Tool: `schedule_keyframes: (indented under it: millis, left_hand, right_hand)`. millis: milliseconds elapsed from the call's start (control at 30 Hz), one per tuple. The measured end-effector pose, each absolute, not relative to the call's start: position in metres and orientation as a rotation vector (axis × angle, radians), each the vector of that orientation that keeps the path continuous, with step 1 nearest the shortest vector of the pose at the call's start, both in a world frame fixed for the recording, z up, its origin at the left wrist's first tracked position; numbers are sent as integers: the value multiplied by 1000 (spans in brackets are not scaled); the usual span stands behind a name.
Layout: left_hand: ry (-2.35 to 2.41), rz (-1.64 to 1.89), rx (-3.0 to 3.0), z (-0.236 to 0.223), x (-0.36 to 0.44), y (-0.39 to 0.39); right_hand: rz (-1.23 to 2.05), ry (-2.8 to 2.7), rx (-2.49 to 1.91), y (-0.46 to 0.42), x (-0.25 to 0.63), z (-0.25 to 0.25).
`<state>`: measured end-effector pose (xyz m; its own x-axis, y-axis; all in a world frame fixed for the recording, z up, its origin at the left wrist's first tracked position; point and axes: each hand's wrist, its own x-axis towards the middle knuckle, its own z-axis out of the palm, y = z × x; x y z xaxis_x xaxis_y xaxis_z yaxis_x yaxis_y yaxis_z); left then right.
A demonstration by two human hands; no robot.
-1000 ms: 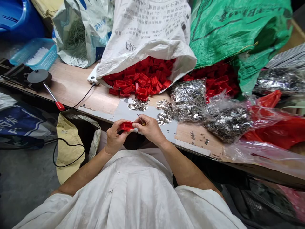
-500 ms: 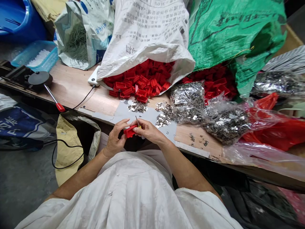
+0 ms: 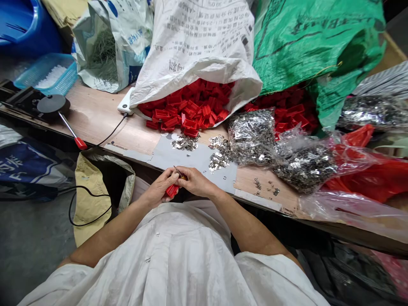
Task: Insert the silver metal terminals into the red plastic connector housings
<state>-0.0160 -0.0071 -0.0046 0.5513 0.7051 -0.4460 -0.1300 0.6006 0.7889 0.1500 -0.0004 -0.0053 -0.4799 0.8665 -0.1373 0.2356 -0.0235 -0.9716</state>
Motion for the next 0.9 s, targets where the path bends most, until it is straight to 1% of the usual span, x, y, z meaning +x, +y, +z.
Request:
schedule_keyframes:
  millis: [67,167,267,367,667,900]
  left_hand:
    - [824,586,689,-5,-16,-4]
    - [765,657,502,-3,-18,2]
    - [807,666,318,0,-17,6]
    - [877,703,243,1,-14,6]
    - [909,790,333,-2,-10,3]
    - [956,849,424,0,-8,-1]
  right_hand:
    - [1471,-1696,-1221,-1,153,-5]
    - [1272,-1725,-1384,-2,159,1]
    - [1067,-1893,-1483,-7,161,9]
    - [956,-2056,-1504,-12,158,15]
    - [962,-2174,-1632,-10,146,19]
    - [964,-2195,-1649,-8,141,18]
